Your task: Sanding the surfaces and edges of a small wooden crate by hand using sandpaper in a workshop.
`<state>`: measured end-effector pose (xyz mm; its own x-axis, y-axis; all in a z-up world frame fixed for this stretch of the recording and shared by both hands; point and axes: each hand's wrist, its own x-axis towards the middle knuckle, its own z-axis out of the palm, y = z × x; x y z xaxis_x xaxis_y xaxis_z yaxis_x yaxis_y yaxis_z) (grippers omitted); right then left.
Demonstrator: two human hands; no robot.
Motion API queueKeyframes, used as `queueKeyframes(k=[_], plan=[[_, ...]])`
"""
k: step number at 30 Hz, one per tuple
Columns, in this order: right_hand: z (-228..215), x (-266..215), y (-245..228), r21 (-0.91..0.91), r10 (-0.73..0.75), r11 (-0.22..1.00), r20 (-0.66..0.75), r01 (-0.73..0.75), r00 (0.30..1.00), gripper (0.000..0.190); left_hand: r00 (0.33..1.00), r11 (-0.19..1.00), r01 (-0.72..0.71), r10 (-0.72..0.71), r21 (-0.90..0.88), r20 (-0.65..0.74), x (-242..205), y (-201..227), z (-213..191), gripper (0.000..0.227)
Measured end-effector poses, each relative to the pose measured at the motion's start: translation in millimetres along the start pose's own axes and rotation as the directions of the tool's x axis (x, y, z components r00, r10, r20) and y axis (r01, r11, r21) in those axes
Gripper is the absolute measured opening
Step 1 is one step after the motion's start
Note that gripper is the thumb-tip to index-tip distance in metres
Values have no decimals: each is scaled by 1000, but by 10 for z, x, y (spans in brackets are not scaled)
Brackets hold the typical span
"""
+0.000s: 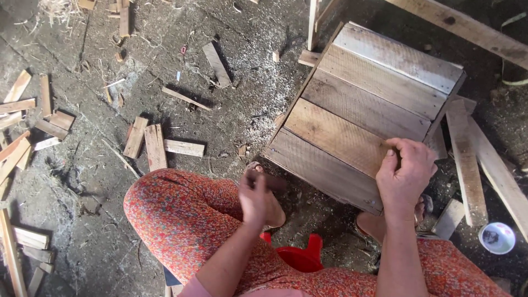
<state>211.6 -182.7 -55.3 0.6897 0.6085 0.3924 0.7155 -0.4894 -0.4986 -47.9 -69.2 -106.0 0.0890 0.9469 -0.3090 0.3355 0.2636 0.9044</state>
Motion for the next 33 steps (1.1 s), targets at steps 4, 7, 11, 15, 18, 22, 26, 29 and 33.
queueKeyframes(k=[4, 7, 11, 15, 18, 22, 26, 29, 33], plan=[[-8, -21, -1, -9, -40, 999, -23, 40, 999, 21, 849, 834, 503, -526, -225, -50, 151, 642, 11, 22], [-18, -5, -30, -2, -25, 1000, -14, 25, 1000, 21, 840, 809, 536, -540, -239, 55, 379, 192, 283, 24], [-31, -10, -14, 10, -21, 1000, -7, 21, 1000, 21, 871, 668, 473, -453, -574, 191, 313, 160, 435, 9], [-57, -7, 26, 18, -37, 999, -12, 37, 999, 22, 949, 723, 257, -64, -641, 308, 127, 321, 306, 22], [-46, 19, -48, 45, -22, 999, -2, 22, 1000, 21, 934, 847, 357, -323, -394, 153, 180, 222, 365, 20], [-48, 16, -120, -27, -46, 999, 19, 47, 999, 19, 993, 966, 111, -117, -235, -15, 429, -365, 429, 9], [-26, 0, -92, 8, -68, 998, -34, 69, 997, 19, 828, 802, 547, -560, -241, 17, 568, -494, 408, 13], [110, -56, 154, 5, -84, 996, -72, 85, 994, 18, 912, 821, 369, -409, -436, 0, 483, -376, 619, 17], [115, -53, 191, -13, -81, 997, -64, 81, 995, 19, 930, 767, 347, -353, -540, 97, 260, 96, 424, 21]])
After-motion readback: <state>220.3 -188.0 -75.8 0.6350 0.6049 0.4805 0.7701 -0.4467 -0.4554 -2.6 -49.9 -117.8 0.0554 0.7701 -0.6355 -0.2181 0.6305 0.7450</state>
